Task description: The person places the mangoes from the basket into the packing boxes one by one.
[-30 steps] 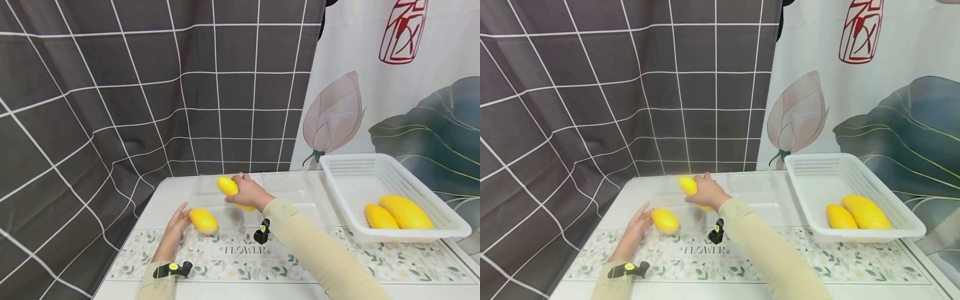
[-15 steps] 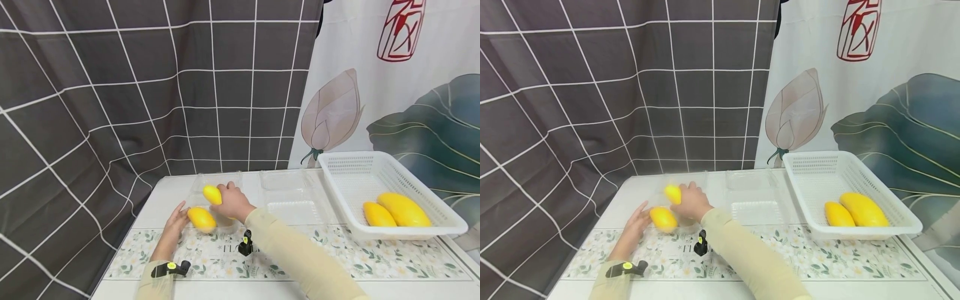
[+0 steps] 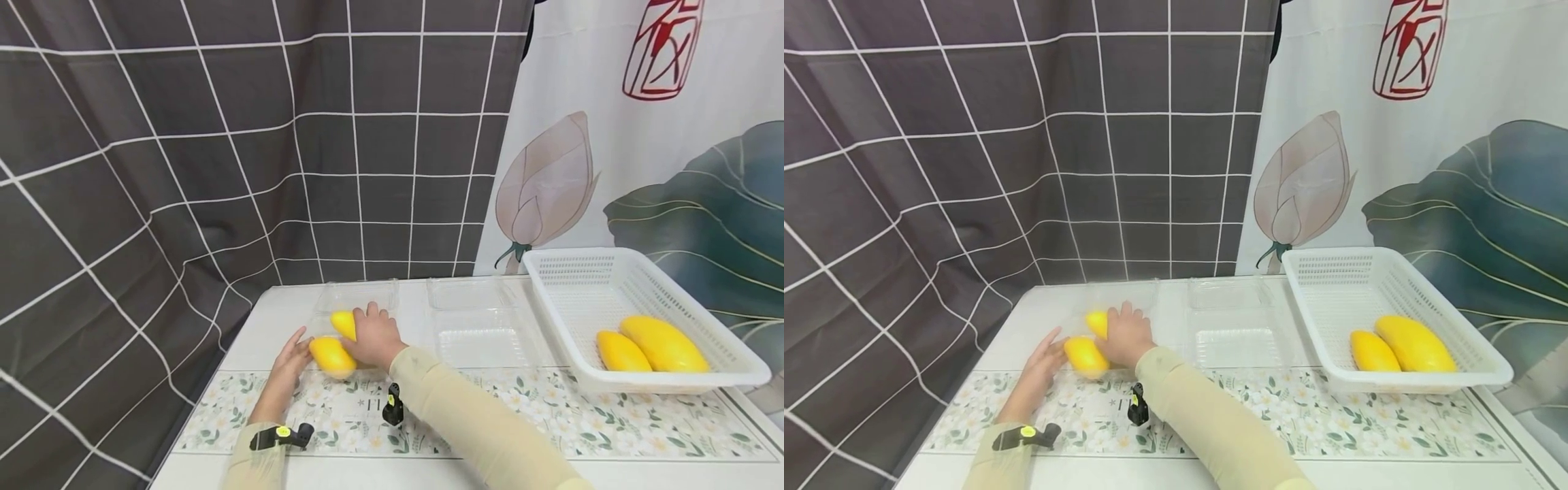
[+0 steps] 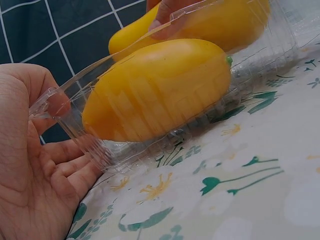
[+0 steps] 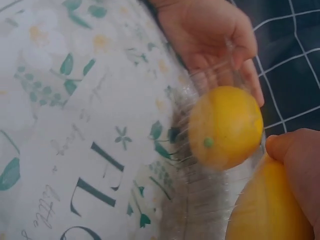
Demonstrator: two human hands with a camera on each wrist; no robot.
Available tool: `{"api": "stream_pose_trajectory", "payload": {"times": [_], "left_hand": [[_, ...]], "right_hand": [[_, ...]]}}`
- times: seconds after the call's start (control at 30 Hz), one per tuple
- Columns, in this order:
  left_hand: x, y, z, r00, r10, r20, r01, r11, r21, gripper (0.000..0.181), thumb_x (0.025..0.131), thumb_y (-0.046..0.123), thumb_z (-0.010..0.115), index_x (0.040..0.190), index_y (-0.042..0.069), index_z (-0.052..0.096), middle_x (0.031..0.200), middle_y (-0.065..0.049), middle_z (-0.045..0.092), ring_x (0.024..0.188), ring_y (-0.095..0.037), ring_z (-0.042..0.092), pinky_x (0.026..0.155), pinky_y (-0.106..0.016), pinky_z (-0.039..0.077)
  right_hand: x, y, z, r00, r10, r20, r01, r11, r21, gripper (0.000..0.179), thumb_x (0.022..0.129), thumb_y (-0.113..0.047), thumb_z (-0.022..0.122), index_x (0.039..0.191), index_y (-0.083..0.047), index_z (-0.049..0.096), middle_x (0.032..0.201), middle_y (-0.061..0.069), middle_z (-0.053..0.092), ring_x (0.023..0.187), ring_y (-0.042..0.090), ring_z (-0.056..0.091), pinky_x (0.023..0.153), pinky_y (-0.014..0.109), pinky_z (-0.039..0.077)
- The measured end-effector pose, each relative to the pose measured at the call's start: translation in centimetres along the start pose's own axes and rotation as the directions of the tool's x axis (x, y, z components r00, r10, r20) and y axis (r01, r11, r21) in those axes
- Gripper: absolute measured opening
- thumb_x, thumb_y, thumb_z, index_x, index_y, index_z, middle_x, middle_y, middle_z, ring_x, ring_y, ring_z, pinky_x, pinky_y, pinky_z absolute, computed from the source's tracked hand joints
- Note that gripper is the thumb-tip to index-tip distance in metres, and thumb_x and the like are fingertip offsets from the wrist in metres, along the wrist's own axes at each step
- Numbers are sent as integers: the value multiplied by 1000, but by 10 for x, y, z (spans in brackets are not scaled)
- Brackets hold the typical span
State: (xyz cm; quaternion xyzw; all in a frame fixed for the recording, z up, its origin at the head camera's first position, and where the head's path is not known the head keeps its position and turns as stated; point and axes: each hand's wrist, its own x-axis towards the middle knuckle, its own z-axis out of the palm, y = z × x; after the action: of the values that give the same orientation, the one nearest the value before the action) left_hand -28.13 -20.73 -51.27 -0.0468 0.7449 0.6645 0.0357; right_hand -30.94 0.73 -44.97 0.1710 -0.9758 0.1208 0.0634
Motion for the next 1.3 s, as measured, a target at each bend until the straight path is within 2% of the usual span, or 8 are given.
{"api": "stream_pose_trajectory", "payload": {"times": [0.1, 0.23, 0.27, 0.47, 0.67, 0.83, 1.07, 1.3], "left_hand": [[0, 2, 1, 1000, -8, 7, 8, 1000, -7, 65, 103, 30, 55, 161, 31, 26, 160, -7, 39, 149, -36, 30, 120, -66, 13], [2, 4, 1, 998, 48, 26, -47, 997, -67, 62, 104, 11, 43, 162, 21, 24, 159, -15, 38, 143, -35, 42, 123, -49, 26], [2, 5, 1, 999, 45, 27, -43, 996, -78, 62, 104, 11, 44, 162, 21, 24, 159, -15, 39, 143, -34, 42, 122, -47, 28], [4, 6, 2, 1000, 23, 19, -22, 998, -63, 63, 104, 17, 49, 162, 24, 25, 158, -12, 41, 143, -32, 43, 123, -48, 25], [3, 5, 2, 999, 43, 19, -42, 998, -40, 63, 103, 12, 46, 162, 22, 25, 158, -14, 40, 143, -34, 43, 123, -52, 24], [1, 4, 1, 999, 47, 26, -47, 999, -22, 62, 105, 15, 45, 162, 24, 24, 160, -13, 39, 143, -34, 42, 123, -57, 18], [3, 3, 2, 999, 44, 23, -43, 999, -31, 62, 104, 15, 46, 162, 25, 25, 159, -12, 40, 143, -34, 42, 123, -57, 17], [5, 3, 1, 1000, 18, 11, -18, 1000, -21, 63, 103, 16, 47, 162, 25, 26, 158, -10, 42, 142, -32, 44, 123, -53, 22]], "right_hand": [[0, 0, 4, 1000, 2, 3, -2, 1000, -30, 71, 94, -59, 59, 142, -7, 52, 120, 16, 54, 101, 32, 58, 83, 45, 54], [1, 1, 11, 1000, 17, 5, -17, 999, -50, 69, 96, -59, 57, 143, -9, 51, 122, 15, 54, 103, 32, 58, 84, 45, 54], [1, 1, 12, 1000, 20, 8, -20, 999, -51, 69, 96, -59, 56, 143, -9, 50, 123, 15, 53, 104, 32, 58, 84, 45, 54], [1, 1, 16, 1000, 7, 26, -4, 996, -93, 67, 100, -58, 50, 148, -11, 46, 126, 15, 53, 106, 33, 59, 86, 45, 55], [1, 1, 17, 997, -26, 71, 36, 990, -136, 65, 103, -57, 43, 153, -16, 40, 128, 14, 50, 106, 31, 57, 89, 44, 52], [1, -2, 16, 993, -31, 114, 48, 987, -154, 60, 105, -53, 39, 154, -19, 38, 130, 12, 47, 108, 30, 52, 92, 46, 49], [2, -5, 16, 990, -42, 137, 66, 982, -177, 59, 107, -51, 33, 157, -18, 36, 140, 11, 45, 125, 29, 45, 105, 46, 43], [0, -9, 16, 984, -46, 170, 77, 981, -179, 72, 106, -59, 20, 160, -13, 31, 152, 13, 39, 140, 32, 38, 115, 50, 36]]}}
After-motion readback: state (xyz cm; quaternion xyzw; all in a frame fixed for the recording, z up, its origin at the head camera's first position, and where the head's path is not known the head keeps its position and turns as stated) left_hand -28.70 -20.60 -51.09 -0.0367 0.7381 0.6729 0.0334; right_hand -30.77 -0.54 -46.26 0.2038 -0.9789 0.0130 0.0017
